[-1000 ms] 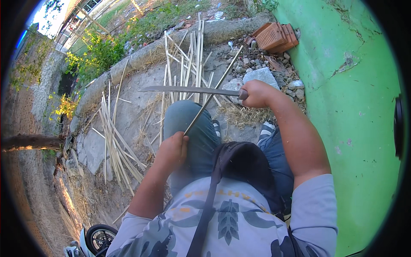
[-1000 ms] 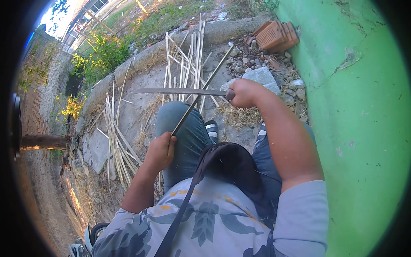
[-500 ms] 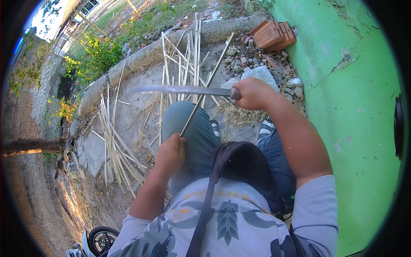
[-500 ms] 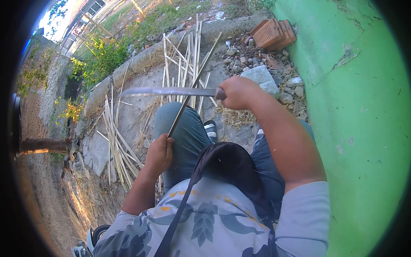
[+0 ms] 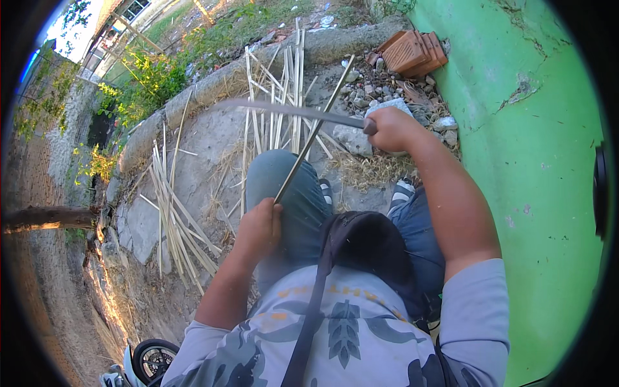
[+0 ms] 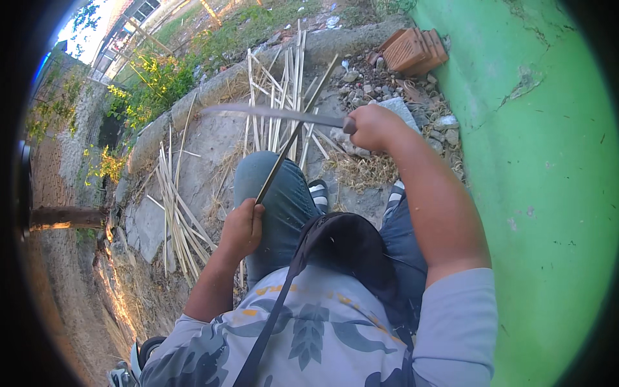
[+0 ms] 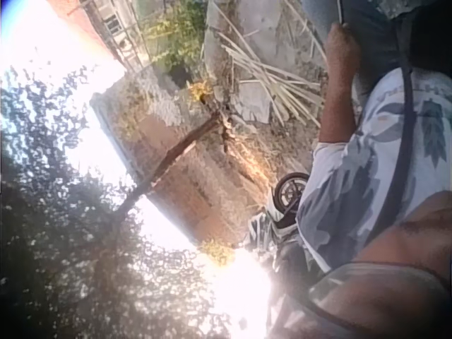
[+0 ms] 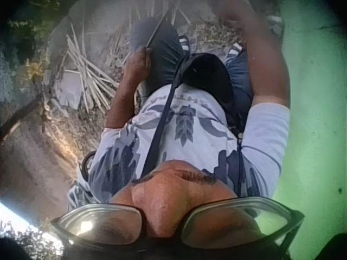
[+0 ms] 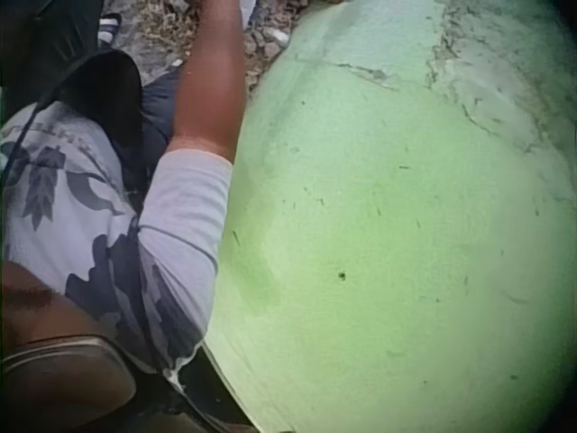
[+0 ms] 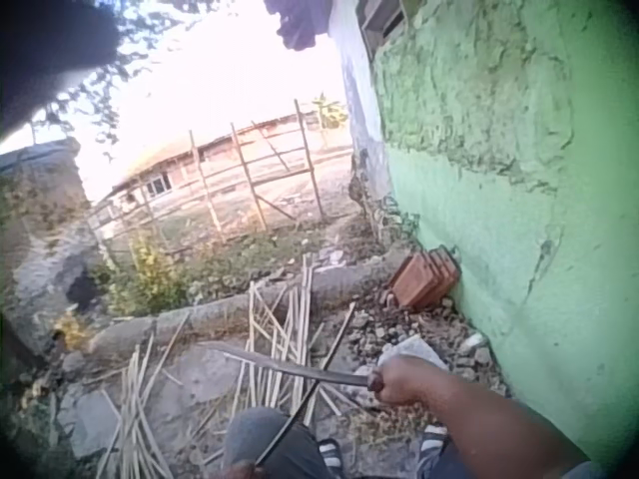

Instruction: The person scrapes and trims bamboo sticks one by one using a machete and places them onto a pile on the ground.

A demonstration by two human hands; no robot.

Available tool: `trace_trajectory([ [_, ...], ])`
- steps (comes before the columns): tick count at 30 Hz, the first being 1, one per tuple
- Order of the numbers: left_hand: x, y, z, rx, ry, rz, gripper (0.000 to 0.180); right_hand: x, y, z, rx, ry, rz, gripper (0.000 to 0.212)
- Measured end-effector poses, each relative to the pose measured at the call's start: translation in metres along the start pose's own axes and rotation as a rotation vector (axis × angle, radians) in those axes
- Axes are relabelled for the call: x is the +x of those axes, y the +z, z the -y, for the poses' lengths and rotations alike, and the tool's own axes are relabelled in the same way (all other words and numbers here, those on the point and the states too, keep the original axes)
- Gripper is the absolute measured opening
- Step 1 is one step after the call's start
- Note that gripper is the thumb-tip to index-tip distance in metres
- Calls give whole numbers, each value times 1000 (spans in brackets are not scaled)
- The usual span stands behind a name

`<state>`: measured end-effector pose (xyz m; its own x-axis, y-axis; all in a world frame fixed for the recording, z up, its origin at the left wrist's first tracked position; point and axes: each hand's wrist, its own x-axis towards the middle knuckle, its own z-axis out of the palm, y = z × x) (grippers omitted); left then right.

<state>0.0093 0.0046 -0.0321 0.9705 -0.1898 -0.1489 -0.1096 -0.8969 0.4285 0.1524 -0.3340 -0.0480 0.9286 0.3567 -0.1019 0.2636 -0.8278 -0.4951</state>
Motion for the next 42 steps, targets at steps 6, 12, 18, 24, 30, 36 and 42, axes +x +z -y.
trace_trajectory([
  [6, 0, 0, 2, 11, 4, -13, 26, -6, -6, 21, -5, 25, -14, 15],
  [12, 2, 4, 7, -7, 38, -26, 25, 2, -16, 4, 72, 145, 115, 26],
  [18, -1, 3, 6, 2, 23, -27, 26, -3, -7, 4, 83, 30, -107, 18],
  [24, 0, 5, 5, -2, 47, -23, 27, 0, -17, -21, 115, 165, -75, 19],
  [30, 0, 3, 6, 19, 24, -21, 27, -5, -24, 12, -31, 104, -42, 23],
  [36, -2, 6, 7, 31, 28, -21, 26, -3, -20, -21, 40, 71, -66, 15],
  [42, 0, 1, 4, 33, 13, -1, 27, -2, -19, -19, 80, 87, -150, 18],
])
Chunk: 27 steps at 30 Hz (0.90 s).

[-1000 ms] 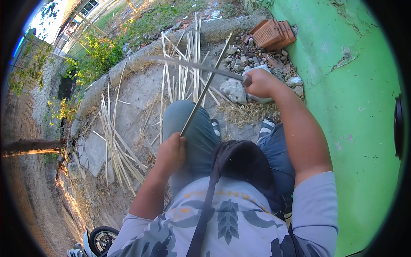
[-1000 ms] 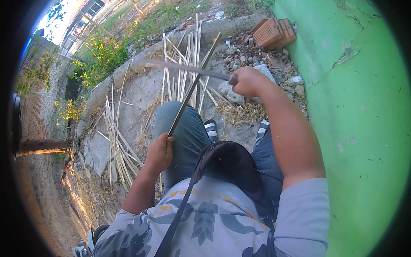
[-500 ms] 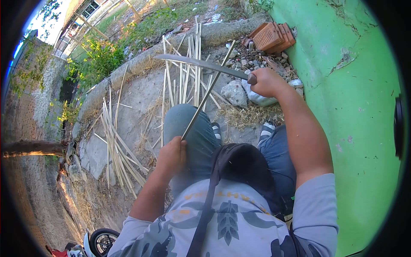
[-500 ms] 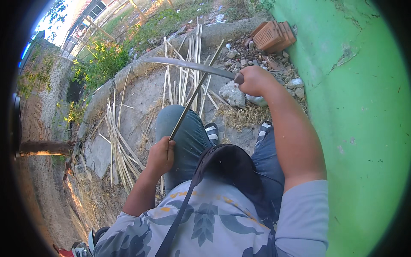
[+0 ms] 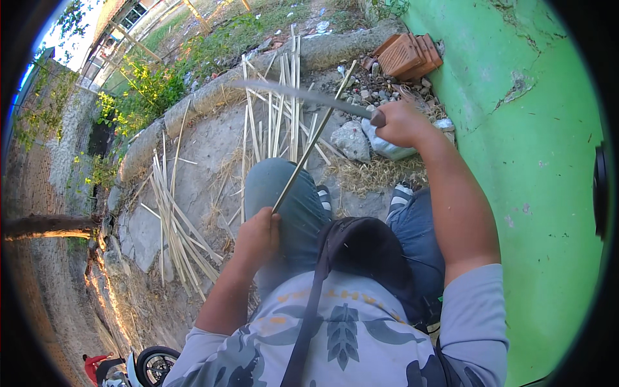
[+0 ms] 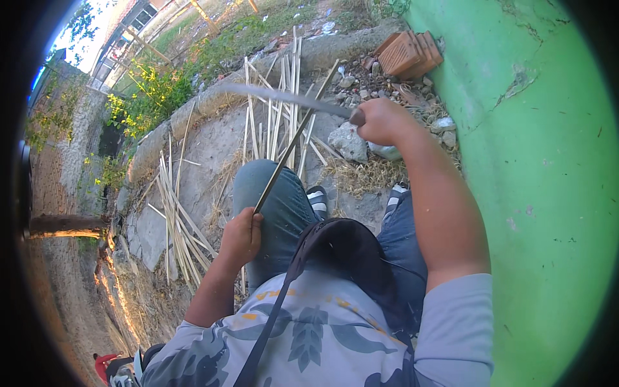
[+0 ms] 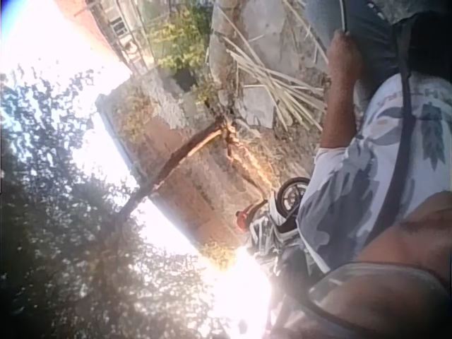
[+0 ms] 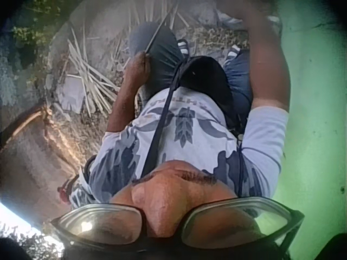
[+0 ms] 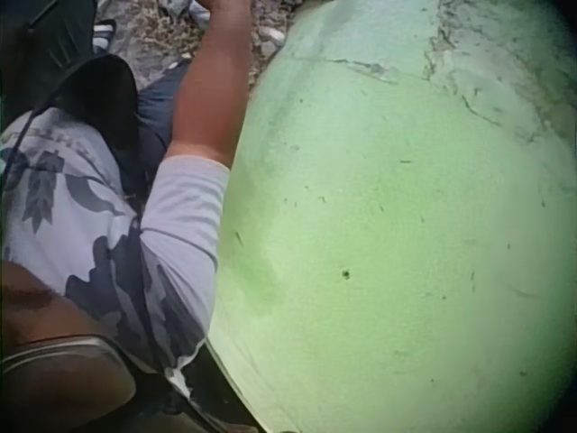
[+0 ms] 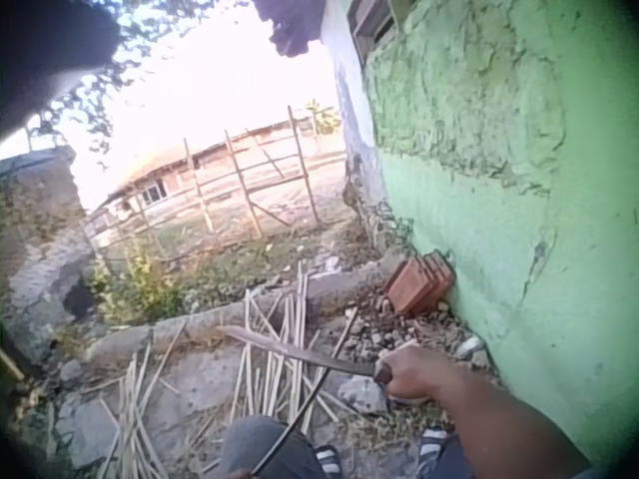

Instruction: The person scrapes and trims bamboo sticks one by one using a machete and places them onto a pile on the ground.

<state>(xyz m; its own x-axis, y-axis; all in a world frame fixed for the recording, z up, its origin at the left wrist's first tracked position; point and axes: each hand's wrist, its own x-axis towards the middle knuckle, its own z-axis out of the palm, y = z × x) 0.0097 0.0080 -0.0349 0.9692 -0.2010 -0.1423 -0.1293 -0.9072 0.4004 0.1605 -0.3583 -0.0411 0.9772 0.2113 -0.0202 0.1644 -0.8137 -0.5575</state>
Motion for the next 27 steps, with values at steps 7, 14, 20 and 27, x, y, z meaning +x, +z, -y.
trace_trajectory([
  [7, -1, 4, 9, -35, 64, -18, 26, -5, -6, -4, 45, -32, 86, 21],
  [14, 1, -2, 3, -12, 15, 45, 26, -8, -26, -13, 132, 190, -73, 33],
  [20, 0, -5, -1, -15, -5, 46, 27, -12, -18, 14, -126, -5, 52, 20],
  [27, -4, 5, -5, 14, 0, -49, 27, -6, -29, -12, -8, 137, -54, 23],
])
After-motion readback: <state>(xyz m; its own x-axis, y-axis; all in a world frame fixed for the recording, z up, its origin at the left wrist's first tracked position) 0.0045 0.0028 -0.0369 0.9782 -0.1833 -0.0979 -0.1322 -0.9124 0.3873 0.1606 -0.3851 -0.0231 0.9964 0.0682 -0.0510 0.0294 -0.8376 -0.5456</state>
